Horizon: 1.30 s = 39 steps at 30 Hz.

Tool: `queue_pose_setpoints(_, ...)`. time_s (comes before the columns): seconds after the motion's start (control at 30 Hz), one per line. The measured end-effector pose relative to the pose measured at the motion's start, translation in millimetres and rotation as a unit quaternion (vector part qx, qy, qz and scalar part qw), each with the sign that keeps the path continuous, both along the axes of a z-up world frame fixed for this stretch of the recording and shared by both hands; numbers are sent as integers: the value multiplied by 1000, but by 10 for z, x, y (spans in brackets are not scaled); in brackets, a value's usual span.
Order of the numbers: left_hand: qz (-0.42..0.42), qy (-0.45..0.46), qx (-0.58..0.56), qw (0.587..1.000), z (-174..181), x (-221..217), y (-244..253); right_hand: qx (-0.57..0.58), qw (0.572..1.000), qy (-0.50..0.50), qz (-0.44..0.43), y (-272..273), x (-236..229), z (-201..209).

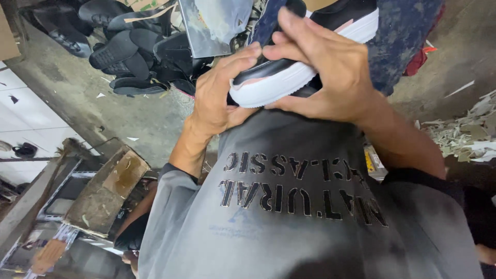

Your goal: Assembling a shoe by fitting the upper to the sole and hammering the edges to secure the bond

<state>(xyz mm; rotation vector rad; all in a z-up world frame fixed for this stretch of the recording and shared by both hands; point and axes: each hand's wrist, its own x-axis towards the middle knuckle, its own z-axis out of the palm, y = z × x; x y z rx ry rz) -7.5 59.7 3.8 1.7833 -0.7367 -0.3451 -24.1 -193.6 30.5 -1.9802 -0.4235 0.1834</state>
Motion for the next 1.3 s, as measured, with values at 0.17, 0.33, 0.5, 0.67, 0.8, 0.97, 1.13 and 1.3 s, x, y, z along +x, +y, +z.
queue_pose_setpoints(0.17,-24,71,-30,997,30,-72,43,-48,991,-128,-3,26,-156,-123)
queue_pose_setpoints(0.33,-4,23,-42,999,-8,-91,-23,-33,990,-139,6,90,-111,-47)
queue_pose_setpoints(0.5,21,13,-53,998,-47,-141,-29,-45,987,-155,-13,66,-233,-180)
queue_pose_setpoints(0.67,74,89,-107,987,-175,-103,39,-207,977,-49,2,-439,-239,-187)
queue_pose_setpoints(0.8,67,114,-122,984,-308,-119,110,-251,966,-54,-44,-596,-344,-276)
queue_pose_setpoints(0.97,61,121,-122,983,-365,-109,110,-171,975,-132,-58,-383,-279,-271)
queue_pose_setpoints(1.13,60,89,-81,991,-408,-94,112,-234,963,-121,-63,-623,-292,-328)
queue_pose_setpoints(1.3,60,100,-100,988,-381,-38,98,-293,938,-110,-147,-983,-430,-300)
